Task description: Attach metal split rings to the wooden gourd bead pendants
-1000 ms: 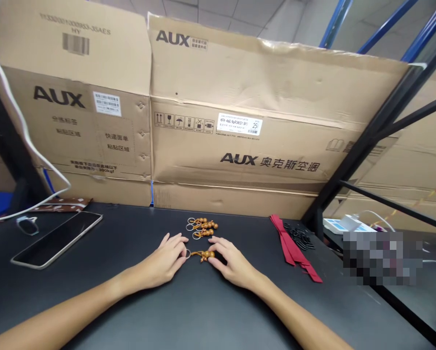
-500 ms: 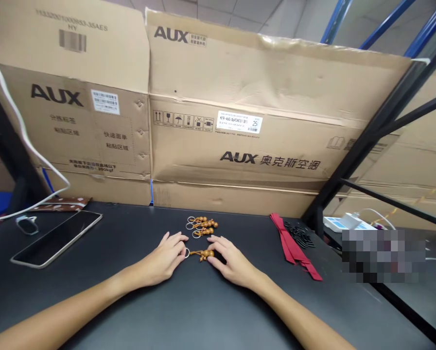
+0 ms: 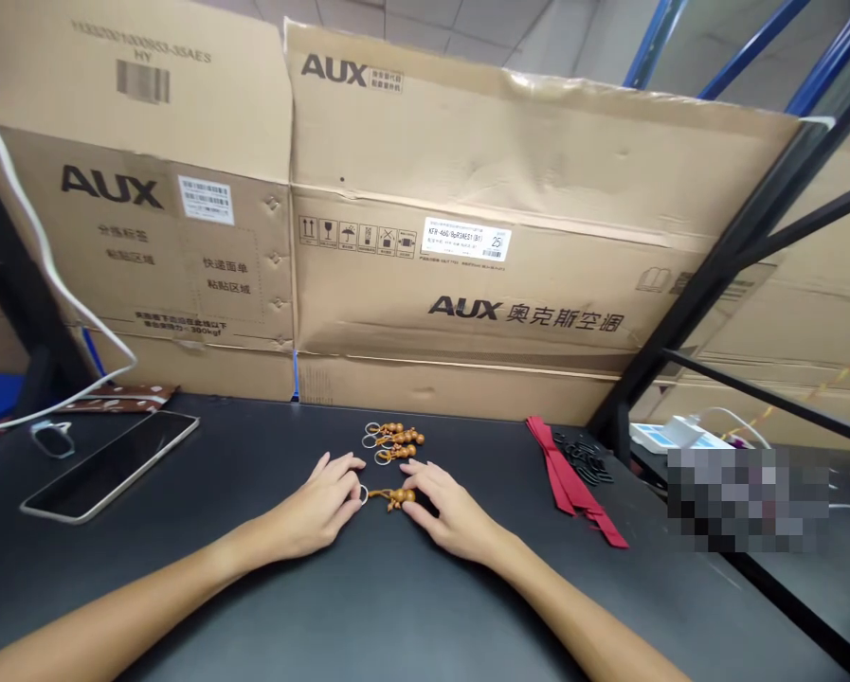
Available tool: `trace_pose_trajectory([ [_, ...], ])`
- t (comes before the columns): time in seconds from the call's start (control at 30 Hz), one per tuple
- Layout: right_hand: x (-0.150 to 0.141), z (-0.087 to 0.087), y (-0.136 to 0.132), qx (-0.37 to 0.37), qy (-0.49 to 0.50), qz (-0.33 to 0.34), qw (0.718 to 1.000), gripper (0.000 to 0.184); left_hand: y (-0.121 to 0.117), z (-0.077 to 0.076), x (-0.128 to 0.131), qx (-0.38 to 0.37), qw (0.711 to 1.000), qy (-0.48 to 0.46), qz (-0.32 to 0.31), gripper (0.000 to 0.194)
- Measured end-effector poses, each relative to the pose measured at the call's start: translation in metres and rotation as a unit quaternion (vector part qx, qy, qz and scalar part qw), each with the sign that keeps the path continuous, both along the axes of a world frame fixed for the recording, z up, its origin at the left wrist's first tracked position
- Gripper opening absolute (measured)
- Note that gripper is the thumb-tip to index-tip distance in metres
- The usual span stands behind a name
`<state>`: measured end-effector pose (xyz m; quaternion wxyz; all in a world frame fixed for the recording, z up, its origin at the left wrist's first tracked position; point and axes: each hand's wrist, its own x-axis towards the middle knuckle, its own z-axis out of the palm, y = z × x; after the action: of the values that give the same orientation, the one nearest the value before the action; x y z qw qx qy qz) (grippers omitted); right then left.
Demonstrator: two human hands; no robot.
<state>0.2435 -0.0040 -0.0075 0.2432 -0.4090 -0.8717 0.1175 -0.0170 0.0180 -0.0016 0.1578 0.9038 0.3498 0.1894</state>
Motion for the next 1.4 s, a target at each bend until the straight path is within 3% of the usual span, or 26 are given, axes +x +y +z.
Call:
trace_pose_trajectory([
  [0.2, -0.01, 0.004, -0.012, -0.014, -0.003, 0.046, 0.999, 0.018, 0.001, -0.004, -0.001, 0.018, 1.0, -0.024, -0.002, 0.019],
  [0.4, 0.0, 0.0, 0.002, 0.016, 0.032, -0.013, 0.999, 0.015, 0.002, -0.003, -0.001, 0.01, 1.0, -0.007, -0.021, 0.019],
  [0.67, -0.01, 0.003, -0.013, -0.003, -0.001, 0.053, 0.999, 0.018, -0.001, -0.002, -0.001, 0.01, 1.0, -0.023, -0.011, 0.016],
  [0.97, 0.002, -0.002, 0.003, 0.013, 0.027, -0.017, 0.999, 0.016, -0.001, 0.002, 0.0, 0.002, 1.0, -0.01, -0.015, 0.02],
  [1.27, 0.006, -0.01, 0.013, 0.058, 0.012, -0.075, 0.995, 0.018, 0.004, 0.003, -0.001, 0.049, 0.999, 0.0, -0.001, 0.017],
  [1.4, 0.007, -0.009, 0.027, 0.102, 0.002, -0.149, 0.984, 0.029, 0.016, 0.003, -0.001, 0.075, 0.996, 0.033, 0.039, 0.034],
])
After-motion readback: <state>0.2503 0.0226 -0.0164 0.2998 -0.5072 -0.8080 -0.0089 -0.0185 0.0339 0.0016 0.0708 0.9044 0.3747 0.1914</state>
